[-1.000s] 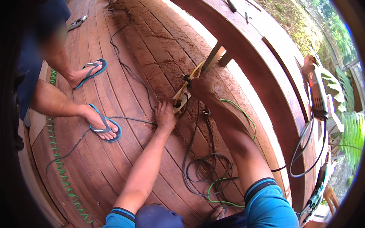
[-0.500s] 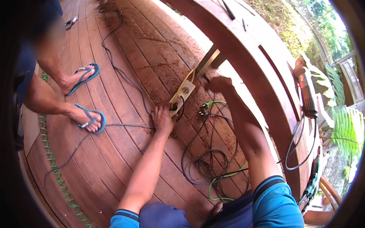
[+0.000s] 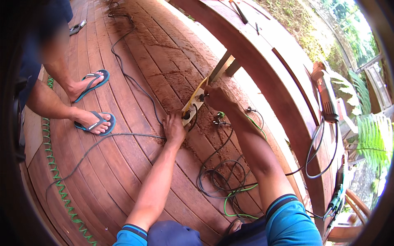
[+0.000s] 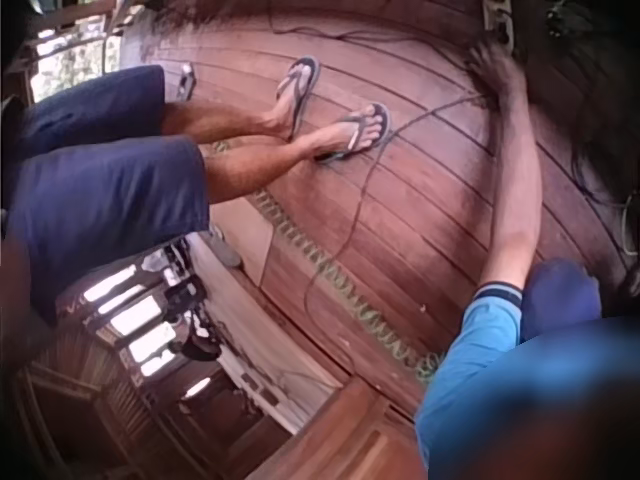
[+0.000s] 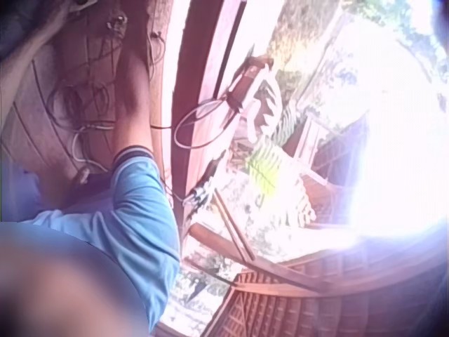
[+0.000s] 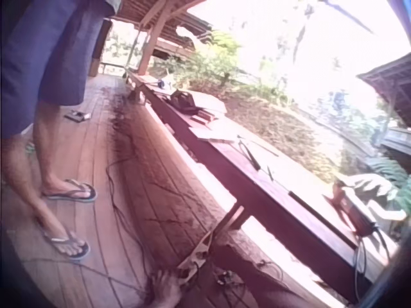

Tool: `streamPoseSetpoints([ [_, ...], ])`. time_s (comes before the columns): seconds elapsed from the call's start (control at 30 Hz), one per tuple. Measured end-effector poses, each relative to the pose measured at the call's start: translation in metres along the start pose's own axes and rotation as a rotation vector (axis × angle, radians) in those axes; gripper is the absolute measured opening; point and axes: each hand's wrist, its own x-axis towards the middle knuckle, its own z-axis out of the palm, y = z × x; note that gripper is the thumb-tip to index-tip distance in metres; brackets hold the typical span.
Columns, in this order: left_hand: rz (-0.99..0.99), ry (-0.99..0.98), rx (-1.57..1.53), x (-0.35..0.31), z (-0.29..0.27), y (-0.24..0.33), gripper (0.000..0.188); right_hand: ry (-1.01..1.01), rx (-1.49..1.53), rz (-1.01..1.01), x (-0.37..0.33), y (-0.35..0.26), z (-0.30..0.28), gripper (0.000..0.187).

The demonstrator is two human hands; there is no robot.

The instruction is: The person uses a cordless drill to fasten wooden planks to a deck frame while a coworker holds the pieces in place. Later, the person uses an angle grinder to cut a wooden strip on the deck surface.

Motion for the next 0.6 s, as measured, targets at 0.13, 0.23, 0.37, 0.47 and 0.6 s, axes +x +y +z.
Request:
streamPoseSetpoints([
  [0.13,-0.017,0.014,-0.002,0.000,0.003,0.000,0.056,0.111,-0.058,-0.135,0.015,0.006,0.016,0.016],
  [0.23,0.002,-0.007,-0.004,0.000,0.006,-0.002,0.056,0.170,-0.170,-0.173,0.028,0.005,0.029,0.012],
  [0.37,-0.006,0.006,-0.014,0.000,0.009,-0.004,0.058,0.164,-0.345,-0.202,0.037,0.001,0.038,0.009],
  [0.47,0.009,0.025,-0.001,0.000,0.007,-0.003,0.058,0.128,-0.398,-0.199,0.037,-0.001,0.038,0.008],
  [0.6,0.000,0.008,0.001,0.001,-0.001,0.002,0.059,0.065,-0.561,-0.205,0.040,-0.007,0.035,0.012],
])
